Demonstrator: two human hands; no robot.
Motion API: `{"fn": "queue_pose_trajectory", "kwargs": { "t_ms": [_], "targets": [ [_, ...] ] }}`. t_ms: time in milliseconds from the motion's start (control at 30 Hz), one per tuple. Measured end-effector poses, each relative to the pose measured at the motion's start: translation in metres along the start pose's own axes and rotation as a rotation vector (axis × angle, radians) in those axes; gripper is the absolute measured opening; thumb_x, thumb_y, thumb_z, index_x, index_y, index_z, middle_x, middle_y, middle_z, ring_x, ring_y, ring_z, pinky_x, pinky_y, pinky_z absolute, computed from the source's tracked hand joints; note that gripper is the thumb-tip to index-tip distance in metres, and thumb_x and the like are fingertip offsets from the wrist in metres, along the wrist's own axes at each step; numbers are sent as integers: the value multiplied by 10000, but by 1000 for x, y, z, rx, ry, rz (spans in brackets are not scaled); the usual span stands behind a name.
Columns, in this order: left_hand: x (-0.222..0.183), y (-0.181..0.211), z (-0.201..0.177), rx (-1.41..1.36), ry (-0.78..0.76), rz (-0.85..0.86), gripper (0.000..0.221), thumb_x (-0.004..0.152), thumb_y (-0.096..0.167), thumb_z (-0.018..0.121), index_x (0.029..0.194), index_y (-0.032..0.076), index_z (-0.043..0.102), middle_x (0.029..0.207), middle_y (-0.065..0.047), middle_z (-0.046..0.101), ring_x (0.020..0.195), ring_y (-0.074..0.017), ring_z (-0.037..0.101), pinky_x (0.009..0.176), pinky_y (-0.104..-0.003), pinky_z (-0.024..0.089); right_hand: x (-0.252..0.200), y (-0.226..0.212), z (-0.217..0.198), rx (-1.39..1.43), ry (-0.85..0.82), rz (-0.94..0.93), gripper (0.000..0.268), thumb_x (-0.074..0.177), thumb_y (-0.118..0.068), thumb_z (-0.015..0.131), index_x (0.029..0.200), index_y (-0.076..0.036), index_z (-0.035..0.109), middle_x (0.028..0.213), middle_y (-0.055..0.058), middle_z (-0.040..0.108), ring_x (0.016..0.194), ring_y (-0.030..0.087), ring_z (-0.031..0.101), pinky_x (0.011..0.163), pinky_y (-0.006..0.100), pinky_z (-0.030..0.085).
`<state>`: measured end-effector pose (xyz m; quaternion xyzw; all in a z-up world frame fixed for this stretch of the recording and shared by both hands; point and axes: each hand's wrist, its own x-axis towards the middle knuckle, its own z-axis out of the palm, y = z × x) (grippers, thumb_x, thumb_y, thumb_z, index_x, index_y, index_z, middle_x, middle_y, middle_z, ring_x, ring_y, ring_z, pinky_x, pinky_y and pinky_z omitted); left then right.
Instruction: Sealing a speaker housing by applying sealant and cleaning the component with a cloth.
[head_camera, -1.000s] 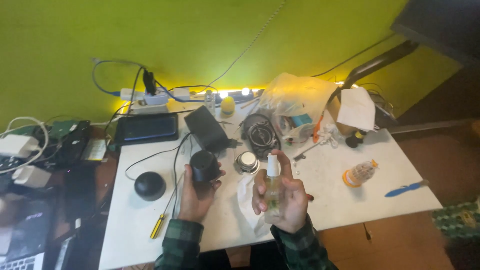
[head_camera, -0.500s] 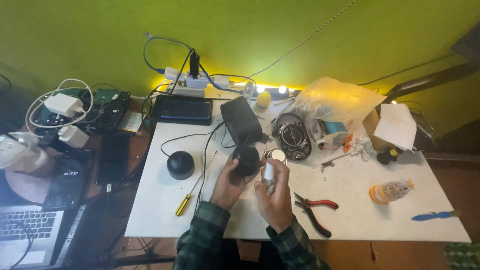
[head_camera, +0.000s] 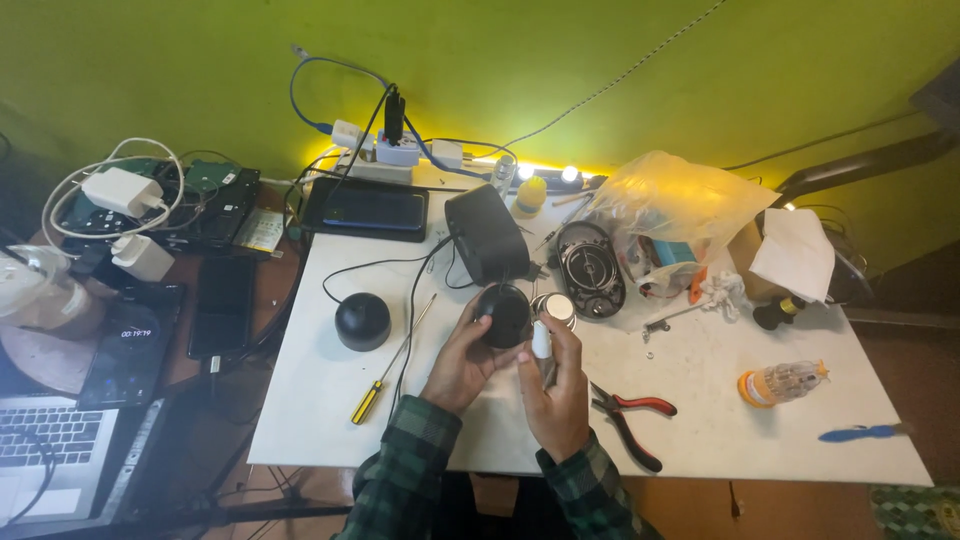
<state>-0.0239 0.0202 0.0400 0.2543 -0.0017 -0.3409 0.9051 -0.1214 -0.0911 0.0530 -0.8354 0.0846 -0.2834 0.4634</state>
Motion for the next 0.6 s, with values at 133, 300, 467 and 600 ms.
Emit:
{"fn": "queue_pose_trajectory", "kwargs": {
  "t_ms": [133, 300, 467, 600],
  "targets": [
    [5, -2, -6, -55, -26, -25, 603, 930, 257, 540, 1510, 165, 400, 1456, -214, 498, 1303, -435, 525, 983, -530, 522, -1, -3, 4, -24, 68, -13, 381, 952, -191, 580, 1323, -149, 509, 1155, 115, 732, 792, 211, 738, 663, 329, 581],
    [8, 0, -8, -44, -39, -26, 629, 958, 245, 475, 1573, 214, 350, 1444, -188, 528, 1194, -413, 597, 937, -498, 544, -2, 3, 12, -50, 87, -46, 366, 947, -191, 565, 1305, -144, 511, 1200, 151, 719, 904, 280, 763, 719, 367, 598],
    [5, 1, -2, -7, -42, 5, 586, 960, 258, 461, 1534, 155, 403, 1426, -202, 536, 1229, -396, 573, 956, -482, 523, -4, 9, 15, -42, 109, -31, 362, 942, -204, 589, 1292, -133, 530, 1073, 133, 746, 831, 240, 750, 702, 350, 597],
    [5, 1, -1, 24, -3, 13, 592, 957, 282, 458, 1529, 134, 417, 1398, -197, 564, 1200, -362, 578, 893, -456, 537, -4, 12, 17, -54, 136, -89, 379, 957, -193, 595, 1323, -123, 524, 1105, 141, 725, 860, 240, 752, 728, 351, 612]
  ]
}}
